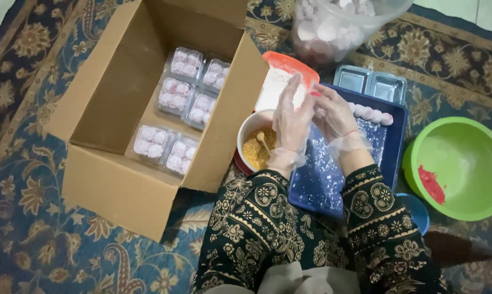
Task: Preparing stuffed dough balls by filling pink dough with a yellow mixture, rolling them, and placing them on a tray.
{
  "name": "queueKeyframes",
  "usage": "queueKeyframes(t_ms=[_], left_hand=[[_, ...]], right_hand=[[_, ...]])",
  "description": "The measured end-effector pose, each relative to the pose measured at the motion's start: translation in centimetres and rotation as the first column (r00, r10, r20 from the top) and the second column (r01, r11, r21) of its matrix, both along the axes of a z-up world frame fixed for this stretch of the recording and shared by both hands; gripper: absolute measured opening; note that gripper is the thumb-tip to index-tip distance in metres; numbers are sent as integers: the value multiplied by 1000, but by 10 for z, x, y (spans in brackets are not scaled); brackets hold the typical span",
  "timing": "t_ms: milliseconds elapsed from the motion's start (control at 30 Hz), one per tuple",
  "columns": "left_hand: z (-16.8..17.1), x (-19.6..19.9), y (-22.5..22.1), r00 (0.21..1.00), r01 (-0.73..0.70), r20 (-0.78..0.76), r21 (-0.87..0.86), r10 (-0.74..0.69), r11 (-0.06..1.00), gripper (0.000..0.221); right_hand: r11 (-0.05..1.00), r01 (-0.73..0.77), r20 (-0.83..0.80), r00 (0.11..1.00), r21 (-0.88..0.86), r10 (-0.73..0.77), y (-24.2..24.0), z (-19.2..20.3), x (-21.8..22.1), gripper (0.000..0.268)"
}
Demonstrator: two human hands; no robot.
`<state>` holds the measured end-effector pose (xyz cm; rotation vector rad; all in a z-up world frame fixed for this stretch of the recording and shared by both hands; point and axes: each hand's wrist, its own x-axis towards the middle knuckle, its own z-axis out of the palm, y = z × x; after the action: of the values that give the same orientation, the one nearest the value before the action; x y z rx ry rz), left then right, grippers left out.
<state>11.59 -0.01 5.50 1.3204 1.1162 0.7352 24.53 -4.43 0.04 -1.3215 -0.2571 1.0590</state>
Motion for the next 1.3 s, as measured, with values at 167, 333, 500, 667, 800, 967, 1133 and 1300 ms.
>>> queueKeyframes(t_ms=[167,333,500,667,800,967,1133,1300], left_hand=[[-31,14,32,992,-17,127,22,14,1000,47],[-29,22,37,980,-23,192,-98,42,995,43],[-44,36,18,995,-1,103,66,-6,998,37],[8,26,9,974,168,156,-22,-162,986,35],[-25,35,9,957,225,224,-155,-187,962,26],[-38,41,14,953,148,275,-65,-125,987,25],[-23,29,21,924,193,354,-107,-144,975,27],[-17,25,19,942,229,299,-247,-150,942,34]], right_hand=[[998,-54,-26,998,-28,53,40,-43,21,63],[995,-66,-49,997,-77,63,75,-108,55,56],[982,33,202,979,-186,5,107,-115,81,42],[775,-180,592,549,-605,590,108,-94,31,33],[423,24,411,-193,-906,891,102,-77,-5,34],[530,-189,538,7,-827,843,139,-92,-12,43],[567,-388,632,-53,-727,773,143,-110,5,26],[513,-154,534,-308,-845,787,109,-187,38,18]])
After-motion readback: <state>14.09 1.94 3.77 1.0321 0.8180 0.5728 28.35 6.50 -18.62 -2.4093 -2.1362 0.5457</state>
